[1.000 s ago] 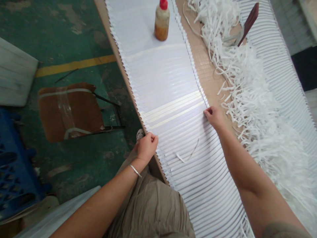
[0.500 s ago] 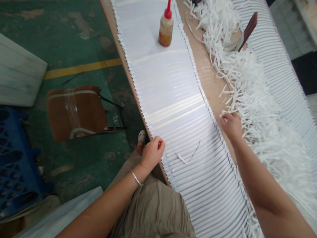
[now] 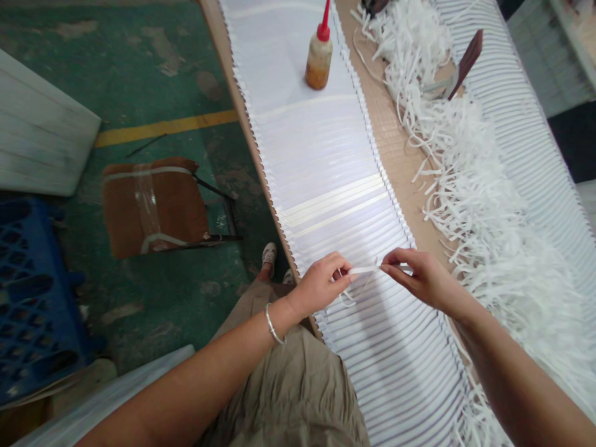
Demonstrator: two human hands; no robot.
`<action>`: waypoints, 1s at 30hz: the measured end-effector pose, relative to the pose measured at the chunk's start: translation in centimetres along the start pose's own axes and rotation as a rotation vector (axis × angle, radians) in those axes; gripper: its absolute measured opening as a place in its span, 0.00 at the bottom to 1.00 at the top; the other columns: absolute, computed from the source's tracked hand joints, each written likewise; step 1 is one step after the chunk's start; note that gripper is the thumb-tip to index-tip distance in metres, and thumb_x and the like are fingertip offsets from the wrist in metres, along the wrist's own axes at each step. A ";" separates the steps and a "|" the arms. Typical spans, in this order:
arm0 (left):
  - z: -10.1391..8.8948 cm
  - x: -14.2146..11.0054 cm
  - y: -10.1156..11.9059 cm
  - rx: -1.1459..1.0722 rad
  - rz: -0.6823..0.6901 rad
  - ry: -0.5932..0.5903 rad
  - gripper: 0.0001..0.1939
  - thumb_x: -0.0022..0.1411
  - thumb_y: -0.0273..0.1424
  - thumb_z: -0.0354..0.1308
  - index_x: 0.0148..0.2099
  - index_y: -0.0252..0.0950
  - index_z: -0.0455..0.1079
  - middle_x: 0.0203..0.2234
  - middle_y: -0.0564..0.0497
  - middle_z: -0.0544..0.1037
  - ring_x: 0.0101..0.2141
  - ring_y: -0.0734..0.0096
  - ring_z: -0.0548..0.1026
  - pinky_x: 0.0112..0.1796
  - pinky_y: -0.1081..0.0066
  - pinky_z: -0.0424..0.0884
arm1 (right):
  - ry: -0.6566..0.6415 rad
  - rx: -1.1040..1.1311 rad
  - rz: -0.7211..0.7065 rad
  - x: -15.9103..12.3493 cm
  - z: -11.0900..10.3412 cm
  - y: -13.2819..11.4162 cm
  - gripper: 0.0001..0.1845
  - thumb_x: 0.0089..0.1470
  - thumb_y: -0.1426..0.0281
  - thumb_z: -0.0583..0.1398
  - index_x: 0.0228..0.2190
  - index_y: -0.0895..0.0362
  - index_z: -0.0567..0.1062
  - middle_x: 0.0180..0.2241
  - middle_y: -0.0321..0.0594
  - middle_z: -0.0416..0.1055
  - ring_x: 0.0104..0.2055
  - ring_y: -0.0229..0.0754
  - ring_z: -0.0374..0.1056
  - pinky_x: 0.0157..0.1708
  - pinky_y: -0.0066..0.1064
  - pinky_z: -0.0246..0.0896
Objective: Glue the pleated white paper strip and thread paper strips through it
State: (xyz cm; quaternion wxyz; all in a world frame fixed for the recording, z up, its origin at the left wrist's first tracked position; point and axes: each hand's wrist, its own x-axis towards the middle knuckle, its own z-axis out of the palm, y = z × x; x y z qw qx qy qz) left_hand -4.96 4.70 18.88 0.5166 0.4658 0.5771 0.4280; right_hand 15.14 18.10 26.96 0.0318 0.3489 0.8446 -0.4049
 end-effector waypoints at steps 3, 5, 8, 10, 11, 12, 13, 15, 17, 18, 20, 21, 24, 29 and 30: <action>-2.0 -1.6 -0.5 -0.095 -0.060 -0.016 0.10 0.62 0.38 0.63 0.35 0.36 0.73 0.37 0.47 0.78 0.31 0.71 0.72 0.33 0.71 0.69 | -0.046 0.029 0.029 0.6 0.5 0.7 0.13 0.65 0.58 0.59 0.33 0.52 0.76 0.30 0.37 0.79 0.32 0.42 0.72 0.31 0.32 0.63; -2.9 -2.7 -0.9 -0.184 -0.212 -0.081 0.13 0.63 0.42 0.62 0.36 0.36 0.73 0.31 0.49 0.77 0.25 0.74 0.69 0.27 0.73 0.65 | -0.071 0.039 0.034 1.0 1.0 1.1 0.14 0.65 0.58 0.59 0.33 0.52 0.76 0.30 0.38 0.79 0.31 0.41 0.72 0.29 0.31 0.62; -4.1 -4.0 -2.1 -0.295 -0.373 -0.120 0.18 0.63 0.48 0.60 0.35 0.36 0.71 0.23 0.53 0.73 0.19 0.77 0.65 0.23 0.74 0.61 | -0.082 0.048 0.047 1.5 1.2 1.7 0.16 0.65 0.56 0.59 0.32 0.53 0.76 0.29 0.38 0.78 0.30 0.41 0.71 0.29 0.31 0.62; -4.8 -4.5 -3.4 -0.302 -0.383 -0.074 0.19 0.62 0.48 0.61 0.35 0.35 0.71 0.20 0.54 0.71 0.20 0.76 0.66 0.23 0.75 0.62 | -0.089 0.060 0.067 1.9 1.1 2.4 0.17 0.64 0.54 0.59 0.31 0.53 0.76 0.28 0.38 0.77 0.30 0.40 0.71 0.29 0.31 0.62; -5.1 -4.7 -4.0 -0.286 -0.380 -0.045 0.19 0.62 0.48 0.61 0.35 0.35 0.72 0.20 0.54 0.71 0.20 0.76 0.66 0.23 0.75 0.62 | -0.096 0.069 0.081 2.1 1.0 2.9 0.17 0.63 0.54 0.59 0.31 0.53 0.76 0.27 0.38 0.77 0.29 0.40 0.70 0.30 0.31 0.63; -5.4 -4.7 -4.7 -0.263 -0.378 -0.013 0.18 0.62 0.46 0.61 0.35 0.35 0.73 0.20 0.54 0.72 0.20 0.76 0.66 0.23 0.75 0.61 | -0.103 0.080 0.096 2.4 1.0 3.5 0.17 0.62 0.53 0.59 0.31 0.53 0.77 0.27 0.38 0.77 0.29 0.40 0.70 0.30 0.31 0.64; -5.6 -4.7 -5.3 -0.238 -0.381 0.023 0.17 0.62 0.45 0.60 0.35 0.34 0.73 0.20 0.53 0.73 0.19 0.77 0.66 0.23 0.75 0.60 | -0.105 0.091 0.113 2.7 1.0 4.1 0.17 0.62 0.53 0.59 0.32 0.53 0.77 0.27 0.38 0.77 0.30 0.40 0.71 0.31 0.31 0.64; -5.8 -4.5 -6.4 -0.190 -0.400 0.108 0.15 0.61 0.42 0.60 0.36 0.34 0.73 0.22 0.52 0.75 0.18 0.77 0.65 0.22 0.75 0.59 | -0.094 0.097 0.158 3.5 1.1 5.5 0.18 0.60 0.52 0.60 0.33 0.53 0.77 0.27 0.38 0.78 0.30 0.41 0.72 0.32 0.32 0.66; -5.8 -4.0 -7.1 -0.159 -0.423 0.183 0.13 0.60 0.40 0.60 0.34 0.35 0.72 0.22 0.52 0.76 0.17 0.78 0.65 0.20 0.76 0.58 | -0.058 0.062 0.212 4.3 1.1 6.9 0.19 0.58 0.51 0.60 0.31 0.53 0.77 0.25 0.38 0.77 0.29 0.41 0.71 0.32 0.32 0.65; -5.8 -3.7 -7.3 -0.148 -0.432 0.211 0.12 0.60 0.39 0.60 0.33 0.35 0.71 0.21 0.53 0.75 0.16 0.78 0.65 0.20 0.76 0.57 | -0.034 0.036 0.240 4.8 1.1 7.7 0.20 0.58 0.50 0.61 0.29 0.53 0.77 0.23 0.37 0.76 0.27 0.41 0.70 0.30 0.32 0.64; -5.8 -3.0 -7.5 -0.128 -0.444 0.248 0.11 0.59 0.38 0.60 0.30 0.36 0.69 0.20 0.54 0.74 0.16 0.77 0.65 0.20 0.76 0.57 | 0.015 0.011 0.276 5.7 0.7 9.1 0.23 0.55 0.47 0.62 0.26 0.54 0.77 0.21 0.37 0.74 0.25 0.40 0.67 0.28 0.32 0.62; -5.7 -2.6 -7.5 -0.123 -0.448 0.263 0.11 0.60 0.37 0.59 0.30 0.36 0.68 0.19 0.54 0.74 0.16 0.77 0.65 0.20 0.76 0.58 | 0.037 0.021 0.281 6.1 0.4 9.8 0.23 0.54 0.46 0.62 0.27 0.54 0.77 0.21 0.38 0.74 0.24 0.40 0.67 0.27 0.31 0.62; -5.7 -1.6 -7.6 -0.111 -0.459 0.310 0.10 0.62 0.34 0.57 0.29 0.36 0.68 0.17 0.55 0.72 0.16 0.76 0.66 0.22 0.75 0.61 | 0.086 0.046 0.281 7.2 -0.9 11.6 0.24 0.53 0.46 0.63 0.32 0.55 0.79 0.24 0.39 0.77 0.26 0.40 0.68 0.28 0.31 0.62; -5.6 -0.5 -8.0 -0.036 -0.500 0.372 0.10 0.63 0.31 0.56 0.29 0.37 0.68 0.15 0.56 0.70 0.17 0.74 0.67 0.24 0.73 0.62 | 0.198 -0.051 0.366 8.7 -2.7 12.8 0.18 0.54 0.53 0.65 0.26 0.55 0.75 0.21 0.38 0.75 0.21 0.36 0.61 0.23 0.29 0.54; -5.5 -0.3 -8.2 -0.006 -0.500 0.399 0.10 0.63 0.32 0.57 0.28 0.37 0.68 0.15 0.56 0.70 0.18 0.73 0.67 0.25 0.72 0.62 | 0.217 -0.032 0.378 9.0 -2.9 12.7 0.16 0.55 0.56 0.65 0.26 0.55 0.75 0.22 0.39 0.76 0.21 0.36 0.62 0.24 0.29 0.55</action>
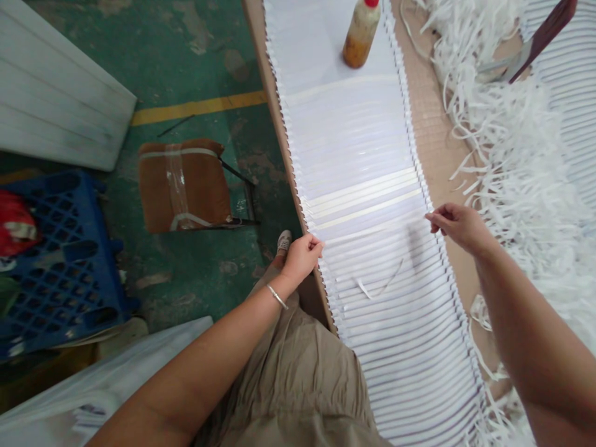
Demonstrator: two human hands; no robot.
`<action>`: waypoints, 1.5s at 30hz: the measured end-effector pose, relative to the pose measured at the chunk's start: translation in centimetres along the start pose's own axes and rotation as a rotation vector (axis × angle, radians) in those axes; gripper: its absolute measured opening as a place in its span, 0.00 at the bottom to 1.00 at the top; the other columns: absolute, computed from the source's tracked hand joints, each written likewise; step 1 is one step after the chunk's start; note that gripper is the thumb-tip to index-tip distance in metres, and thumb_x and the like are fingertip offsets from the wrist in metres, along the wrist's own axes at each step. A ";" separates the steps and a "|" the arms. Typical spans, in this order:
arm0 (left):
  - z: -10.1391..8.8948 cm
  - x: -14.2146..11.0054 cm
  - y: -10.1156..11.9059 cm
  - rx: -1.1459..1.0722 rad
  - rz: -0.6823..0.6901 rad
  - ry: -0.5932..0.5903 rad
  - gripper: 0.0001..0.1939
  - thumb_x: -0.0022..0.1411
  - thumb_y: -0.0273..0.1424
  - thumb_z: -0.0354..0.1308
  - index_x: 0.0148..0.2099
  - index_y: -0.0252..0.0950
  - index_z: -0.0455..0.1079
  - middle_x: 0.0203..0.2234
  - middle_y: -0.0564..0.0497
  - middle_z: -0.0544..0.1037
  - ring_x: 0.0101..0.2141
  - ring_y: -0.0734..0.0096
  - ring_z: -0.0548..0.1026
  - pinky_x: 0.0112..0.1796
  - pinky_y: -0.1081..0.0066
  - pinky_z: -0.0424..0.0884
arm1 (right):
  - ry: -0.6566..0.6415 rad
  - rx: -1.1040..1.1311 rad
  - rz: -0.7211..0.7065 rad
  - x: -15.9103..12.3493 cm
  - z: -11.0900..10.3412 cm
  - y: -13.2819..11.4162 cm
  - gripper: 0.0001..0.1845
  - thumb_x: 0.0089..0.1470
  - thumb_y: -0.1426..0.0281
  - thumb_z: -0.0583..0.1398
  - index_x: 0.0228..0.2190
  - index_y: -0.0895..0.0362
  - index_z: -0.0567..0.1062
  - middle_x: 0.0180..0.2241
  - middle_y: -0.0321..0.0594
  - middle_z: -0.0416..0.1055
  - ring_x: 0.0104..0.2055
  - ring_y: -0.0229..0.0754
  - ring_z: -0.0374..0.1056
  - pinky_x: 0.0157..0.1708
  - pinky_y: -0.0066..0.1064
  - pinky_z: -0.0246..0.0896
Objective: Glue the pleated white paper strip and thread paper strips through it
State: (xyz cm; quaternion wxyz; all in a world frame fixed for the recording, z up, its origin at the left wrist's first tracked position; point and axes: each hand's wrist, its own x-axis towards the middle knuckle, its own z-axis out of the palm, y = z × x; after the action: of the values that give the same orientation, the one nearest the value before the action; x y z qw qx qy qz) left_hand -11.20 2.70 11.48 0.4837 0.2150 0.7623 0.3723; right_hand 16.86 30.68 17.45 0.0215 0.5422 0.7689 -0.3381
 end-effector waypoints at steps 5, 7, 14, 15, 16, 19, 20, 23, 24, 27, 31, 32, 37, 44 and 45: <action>0.6 0.9 -0.7 0.081 0.028 0.115 0.10 0.63 0.32 0.60 0.28 0.38 0.68 0.18 0.55 0.73 0.23 0.70 0.72 0.29 0.72 0.65 | 0.040 0.120 0.036 0.9 0.1 -0.6 0.07 0.60 0.67 0.63 0.30 0.57 0.76 0.27 0.43 0.80 0.24 0.36 0.64 0.26 0.29 0.59; 0.8 1.1 -0.9 0.080 0.023 0.105 0.09 0.64 0.31 0.58 0.30 0.37 0.69 0.20 0.54 0.75 0.24 0.69 0.73 0.29 0.71 0.65 | 0.060 0.137 0.052 1.3 0.3 -0.4 0.07 0.60 0.68 0.63 0.31 0.56 0.75 0.27 0.43 0.80 0.24 0.36 0.64 0.27 0.29 0.59; 1.1 1.5 -1.4 0.113 0.069 0.160 0.08 0.62 0.30 0.60 0.30 0.37 0.69 0.26 0.51 0.78 0.29 0.67 0.75 0.33 0.71 0.66 | 0.124 0.198 0.060 2.3 0.9 0.6 0.06 0.60 0.69 0.65 0.30 0.56 0.74 0.26 0.42 0.78 0.24 0.36 0.65 0.27 0.29 0.59; 1.2 1.5 -1.5 0.113 0.070 0.165 0.08 0.62 0.31 0.60 0.30 0.37 0.69 0.26 0.51 0.78 0.29 0.67 0.75 0.33 0.71 0.66 | 0.128 0.190 0.061 2.3 1.0 0.6 0.06 0.60 0.70 0.64 0.30 0.56 0.74 0.26 0.42 0.78 0.24 0.35 0.65 0.27 0.28 0.59; 1.2 1.6 -1.5 0.112 0.072 0.169 0.08 0.62 0.31 0.60 0.30 0.37 0.69 0.25 0.51 0.77 0.29 0.68 0.75 0.33 0.71 0.66 | 0.135 0.182 0.063 2.3 1.0 0.4 0.06 0.60 0.70 0.64 0.30 0.57 0.75 0.26 0.42 0.78 0.24 0.35 0.65 0.27 0.28 0.59; 1.2 1.6 -1.4 0.110 0.081 0.173 0.08 0.63 0.31 0.59 0.30 0.37 0.69 0.24 0.52 0.77 0.28 0.68 0.74 0.32 0.71 0.66 | 0.154 0.166 0.066 2.3 1.1 0.1 0.06 0.60 0.70 0.63 0.31 0.58 0.75 0.25 0.40 0.77 0.24 0.34 0.65 0.27 0.26 0.59; 1.2 1.7 -1.4 0.113 0.082 0.173 0.08 0.63 0.31 0.59 0.30 0.37 0.69 0.24 0.52 0.77 0.28 0.68 0.74 0.32 0.71 0.66 | 0.154 0.165 0.067 2.3 1.1 0.1 0.06 0.59 0.70 0.63 0.31 0.58 0.75 0.25 0.39 0.77 0.24 0.34 0.65 0.27 0.25 0.59; 1.2 1.7 -1.3 0.140 0.080 0.176 0.08 0.62 0.31 0.60 0.29 0.37 0.69 0.25 0.52 0.77 0.29 0.67 0.75 0.33 0.71 0.66 | 0.160 0.174 0.074 2.6 1.4 0.4 0.06 0.58 0.68 0.64 0.31 0.57 0.75 0.24 0.38 0.76 0.23 0.34 0.65 0.26 0.25 0.59; 1.2 1.7 -1.2 0.149 0.082 0.178 0.08 0.62 0.30 0.60 0.29 0.37 0.69 0.25 0.52 0.77 0.29 0.67 0.75 0.33 0.71 0.66 | 0.168 0.180 0.077 2.7 1.6 0.7 0.07 0.57 0.67 0.64 0.30 0.57 0.75 0.24 0.38 0.76 0.23 0.34 0.65 0.25 0.25 0.59; 1.2 1.7 -1.2 0.167 0.083 0.181 0.09 0.61 0.30 0.59 0.28 0.37 0.68 0.24 0.52 0.77 0.28 0.68 0.74 0.33 0.71 0.65 | 0.193 0.205 0.070 3.3 2.2 1.5 0.09 0.55 0.64 0.65 0.30 0.57 0.74 0.23 0.36 0.75 0.22 0.35 0.65 0.25 0.26 0.58; 1.2 1.9 -1.4 0.168 0.097 0.185 0.09 0.61 0.31 0.59 0.28 0.38 0.68 0.24 0.52 0.76 0.27 0.68 0.73 0.32 0.70 0.64 | 0.219 0.204 0.044 4.2 3.2 2.5 0.12 0.54 0.60 0.63 0.30 0.56 0.73 0.22 0.35 0.72 0.23 0.36 0.64 0.26 0.28 0.58; 1.2 1.9 -1.5 0.169 0.103 0.185 0.09 0.61 0.32 0.59 0.28 0.38 0.67 0.24 0.52 0.76 0.27 0.68 0.73 0.32 0.70 0.64 | 0.239 0.194 0.039 4.4 3.4 2.7 0.12 0.53 0.60 0.63 0.29 0.56 0.73 0.22 0.35 0.71 0.23 0.36 0.64 0.27 0.29 0.58; 1.3 2.0 -1.7 0.170 0.087 0.173 0.09 0.62 0.34 0.58 0.29 0.38 0.67 0.22 0.53 0.75 0.26 0.69 0.73 0.31 0.71 0.63 | 0.319 0.097 0.029 5.3 4.5 3.2 0.12 0.52 0.59 0.63 0.30 0.56 0.74 0.24 0.35 0.71 0.26 0.38 0.63 0.30 0.31 0.58; 1.3 2.0 -1.3 0.224 0.070 0.162 0.10 0.63 0.35 0.57 0.30 0.39 0.67 0.23 0.53 0.75 0.26 0.68 0.73 0.31 0.70 0.63 | 0.315 0.029 0.053 5.7 5.5 3.1 0.11 0.54 0.61 0.61 0.30 0.56 0.74 0.26 0.37 0.73 0.29 0.41 0.67 0.34 0.33 0.61; 1.3 2.1 -1.2 0.255 0.066 0.163 0.10 0.63 0.35 0.57 0.29 0.39 0.66 0.23 0.53 0.75 0.26 0.68 0.73 0.31 0.70 0.63 | 0.312 0.013 0.066 5.8 5.5 3.0 0.10 0.55 0.61 0.61 0.30 0.56 0.74 0.27 0.38 0.74 0.30 0.41 0.67 0.35 0.33 0.62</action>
State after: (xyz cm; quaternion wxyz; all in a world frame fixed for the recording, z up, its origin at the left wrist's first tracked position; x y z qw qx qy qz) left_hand -10.88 3.87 9.03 0.3765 0.2686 0.8327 0.3044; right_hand 15.18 33.00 9.37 -0.0906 0.6132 0.7425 -0.2539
